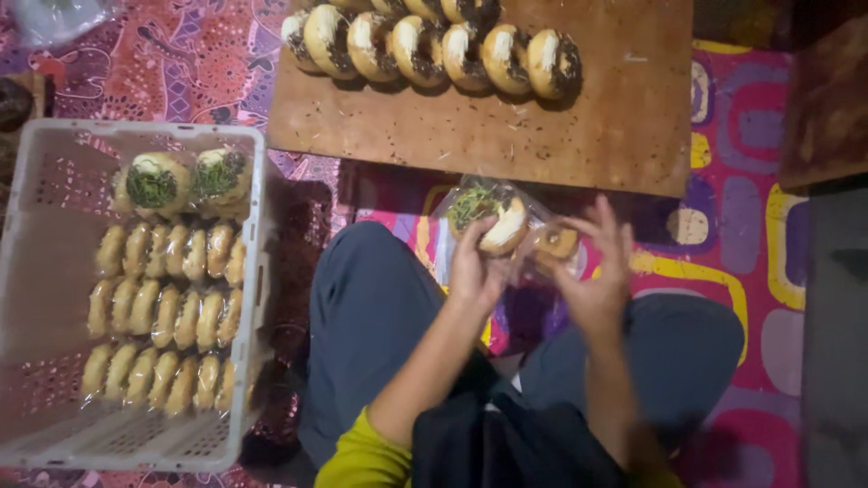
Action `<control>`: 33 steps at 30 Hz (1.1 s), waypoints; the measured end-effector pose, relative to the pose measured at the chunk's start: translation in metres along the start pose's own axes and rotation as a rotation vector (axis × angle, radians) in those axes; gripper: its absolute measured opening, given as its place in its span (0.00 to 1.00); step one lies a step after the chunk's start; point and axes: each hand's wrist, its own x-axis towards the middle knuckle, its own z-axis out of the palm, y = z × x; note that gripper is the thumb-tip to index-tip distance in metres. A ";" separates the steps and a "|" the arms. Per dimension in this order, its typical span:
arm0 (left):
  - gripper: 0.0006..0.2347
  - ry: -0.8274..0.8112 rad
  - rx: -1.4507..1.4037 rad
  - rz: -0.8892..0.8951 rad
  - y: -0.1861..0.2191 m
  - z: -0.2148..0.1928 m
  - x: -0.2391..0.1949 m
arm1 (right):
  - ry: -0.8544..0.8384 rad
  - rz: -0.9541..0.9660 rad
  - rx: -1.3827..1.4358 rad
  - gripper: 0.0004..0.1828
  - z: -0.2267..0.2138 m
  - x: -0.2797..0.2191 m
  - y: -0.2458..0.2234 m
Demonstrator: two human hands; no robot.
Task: The person sits on a patterned floor mat and packages ring-shaped pastries. They pick up each pastry from a wooden board, place it into a clear plastic bag, and then put the bagged pastry into a white plastic crate. The process is repeated for multiple pastries.
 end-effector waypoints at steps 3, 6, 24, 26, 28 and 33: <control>0.20 0.014 0.258 -0.027 0.009 -0.032 -0.005 | 0.046 -0.369 -0.309 0.31 -0.011 0.005 0.005; 0.34 -0.066 0.687 0.096 0.014 -0.043 -0.019 | -0.245 -0.147 0.060 0.08 -0.010 0.012 0.012; 0.08 -0.370 1.761 0.458 0.060 0.086 -0.134 | -0.287 -0.642 -0.427 0.09 -0.056 -0.009 0.053; 0.09 -0.366 1.790 0.573 0.086 0.100 -0.147 | -0.180 -0.060 -0.423 0.08 -0.072 -0.007 0.094; 0.08 -0.378 1.815 0.467 0.109 0.105 -0.154 | -0.454 0.014 -0.836 0.27 -0.076 -0.015 0.117; 0.07 -0.871 1.979 0.352 0.113 0.097 -0.137 | -0.656 -0.228 -0.407 0.66 -0.030 -0.047 0.092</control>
